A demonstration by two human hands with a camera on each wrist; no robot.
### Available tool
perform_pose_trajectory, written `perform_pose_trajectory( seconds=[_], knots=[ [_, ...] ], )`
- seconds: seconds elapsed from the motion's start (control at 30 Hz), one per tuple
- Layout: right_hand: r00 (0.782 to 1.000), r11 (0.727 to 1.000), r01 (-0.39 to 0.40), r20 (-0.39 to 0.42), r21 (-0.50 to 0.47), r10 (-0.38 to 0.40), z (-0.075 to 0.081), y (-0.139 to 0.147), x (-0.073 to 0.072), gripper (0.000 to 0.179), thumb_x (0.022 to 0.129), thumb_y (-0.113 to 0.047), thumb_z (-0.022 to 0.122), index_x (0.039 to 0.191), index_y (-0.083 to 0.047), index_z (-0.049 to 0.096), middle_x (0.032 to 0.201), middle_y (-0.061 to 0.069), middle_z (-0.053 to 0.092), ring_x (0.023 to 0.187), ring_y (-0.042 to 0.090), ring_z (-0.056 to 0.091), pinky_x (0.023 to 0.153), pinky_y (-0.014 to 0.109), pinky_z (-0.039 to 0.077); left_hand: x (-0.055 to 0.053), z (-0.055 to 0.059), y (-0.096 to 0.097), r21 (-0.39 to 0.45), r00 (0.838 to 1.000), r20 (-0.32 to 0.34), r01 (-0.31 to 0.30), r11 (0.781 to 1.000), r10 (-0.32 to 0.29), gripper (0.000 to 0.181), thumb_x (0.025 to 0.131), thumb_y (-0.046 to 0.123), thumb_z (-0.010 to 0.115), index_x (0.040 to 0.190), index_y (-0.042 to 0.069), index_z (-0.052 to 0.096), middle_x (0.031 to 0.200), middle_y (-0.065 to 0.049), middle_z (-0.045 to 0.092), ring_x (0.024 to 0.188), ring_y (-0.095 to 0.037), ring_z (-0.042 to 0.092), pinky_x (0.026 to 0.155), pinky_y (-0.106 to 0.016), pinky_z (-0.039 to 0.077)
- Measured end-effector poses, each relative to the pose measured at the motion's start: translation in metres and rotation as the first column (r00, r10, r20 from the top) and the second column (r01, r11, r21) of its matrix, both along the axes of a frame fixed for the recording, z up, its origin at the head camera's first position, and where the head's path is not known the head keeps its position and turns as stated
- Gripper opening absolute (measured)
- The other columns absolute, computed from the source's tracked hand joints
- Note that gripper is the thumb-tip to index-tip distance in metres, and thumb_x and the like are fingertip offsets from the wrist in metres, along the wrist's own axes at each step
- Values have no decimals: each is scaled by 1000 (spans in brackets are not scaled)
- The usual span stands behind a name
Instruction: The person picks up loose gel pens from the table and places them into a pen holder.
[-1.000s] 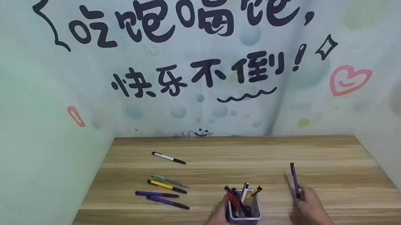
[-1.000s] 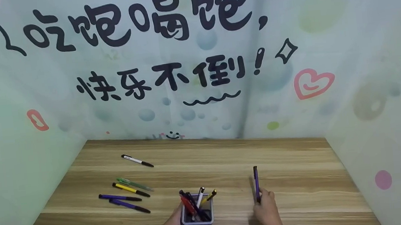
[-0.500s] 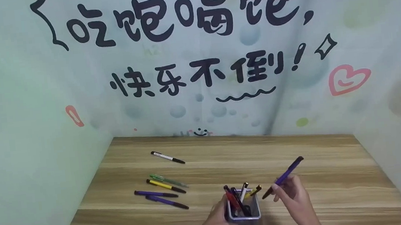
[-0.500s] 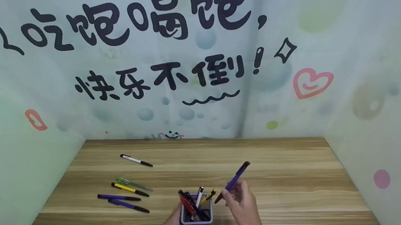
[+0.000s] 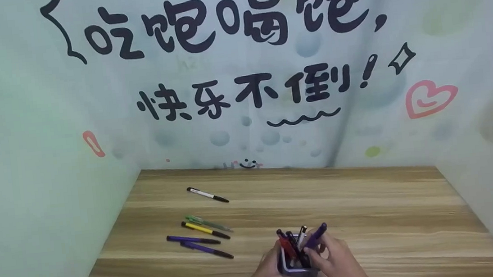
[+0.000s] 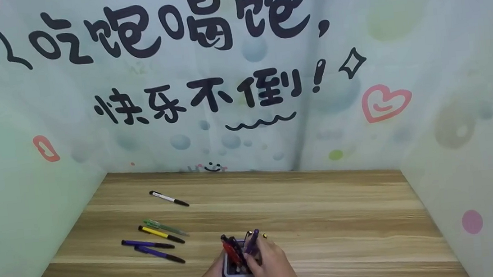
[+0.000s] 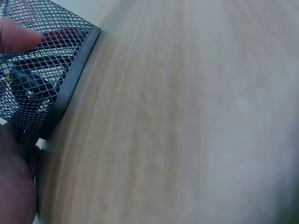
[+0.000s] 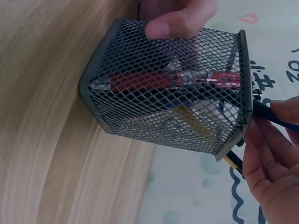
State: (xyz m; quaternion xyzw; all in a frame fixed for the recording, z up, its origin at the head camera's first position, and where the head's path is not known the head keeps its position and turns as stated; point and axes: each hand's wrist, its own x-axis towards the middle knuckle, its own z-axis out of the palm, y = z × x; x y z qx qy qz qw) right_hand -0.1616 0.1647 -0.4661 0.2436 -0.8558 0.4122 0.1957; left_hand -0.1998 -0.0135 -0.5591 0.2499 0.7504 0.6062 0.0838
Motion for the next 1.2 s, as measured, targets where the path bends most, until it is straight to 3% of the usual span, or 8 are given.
perform_pose_trajectory(
  seconds=[0.1, 0.3, 0.47, 0.6, 0.77, 0.9, 1.07, 1.2],
  knots=[
    [1000, 999, 3, 21, 49, -4, -1, -1, -2, 20, 79, -2, 68, 93, -10, 57, 77, -5, 65, 69, 0, 54, 58, 22, 47, 1, 0, -1, -13, 1000, 3, -6, 1000, 6, 88, 54, 5, 77, 132, 24, 40, 119, 4, 58, 108, -9, 51, 98, -27, 35],
    [983, 997, -3, 184, 78, -11, 1, -5, -4, 17, 87, -12, 63, 102, -8, 57, 85, -1, 69, 76, 4, 61, 63, 21, 49, 2, 1, -1, 2, 1000, 25, 2, 1000, -2, 85, 55, 4, 76, 130, 22, 41, 118, 3, 58, 107, -10, 52, 97, -26, 36],
    [979, 998, 25, 200, 49, -35, 4, -7, -5, 17, 89, -14, 61, 105, -8, 58, 81, -6, 63, 71, 0, 54, 58, 18, 45, 1, 2, 1, 37, 994, 108, 17, 999, -21, 86, 56, 1, 75, 131, 24, 40, 121, 2, 57, 109, -10, 52, 98, -25, 35],
    [977, 998, 35, 209, 50, -45, 5, -8, -5, 17, 89, -13, 60, 105, -7, 57, 81, -6, 62, 72, 0, 53, 58, 18, 45, 1, 3, 1, 39, 994, 103, 14, 999, -18, 87, 56, 1, 75, 132, 23, 40, 121, 1, 57, 109, -10, 52, 97, -25, 36],
    [992, 998, 58, 112, 0, -58, 0, -6, -4, 17, 86, -8, 63, 102, -6, 59, 82, -6, 63, 73, 0, 54, 60, 19, 46, 3, 4, 0, 36, 998, 64, 14, 999, -16, 87, 56, 1, 76, 132, 22, 40, 119, 1, 58, 106, -9, 53, 95, -24, 37],
    [989, 983, 146, 39, -108, -142, -4, -1, 0, 22, 80, -5, 69, 98, -3, 59, 81, -4, 61, 72, 3, 52, 60, 21, 44, 4, 4, -1, -7, 1000, 22, -2, 1000, 2, 89, 56, 6, 78, 134, 22, 38, 118, 2, 58, 106, -9, 51, 95, -26, 36],
    [953, 940, 244, 236, -239, -188, -9, 8, 5, 51, 76, -9, 74, 116, 4, 46, 102, 9, 53, 87, 6, 46, 72, 22, 44, 3, 2, -1, -27, 1000, -23, -21, 999, 20, 87, 58, 12, 81, 133, 22, 39, 120, 1, 58, 110, -11, 51, 98, -28, 36],
    [903, 941, 143, 430, -307, 3, -22, 16, 6, 90, 72, -8, 76, 140, 5, 18, 129, 26, 38, 118, 28, 42, 97, 42, 42, 2, 1, -1, -19, 999, -30, -15, 1000, 14, 85, 56, 9, 80, 130, 22, 41, 118, 0, 59, 108, -11, 53, 97, -27, 37]
  ],
)
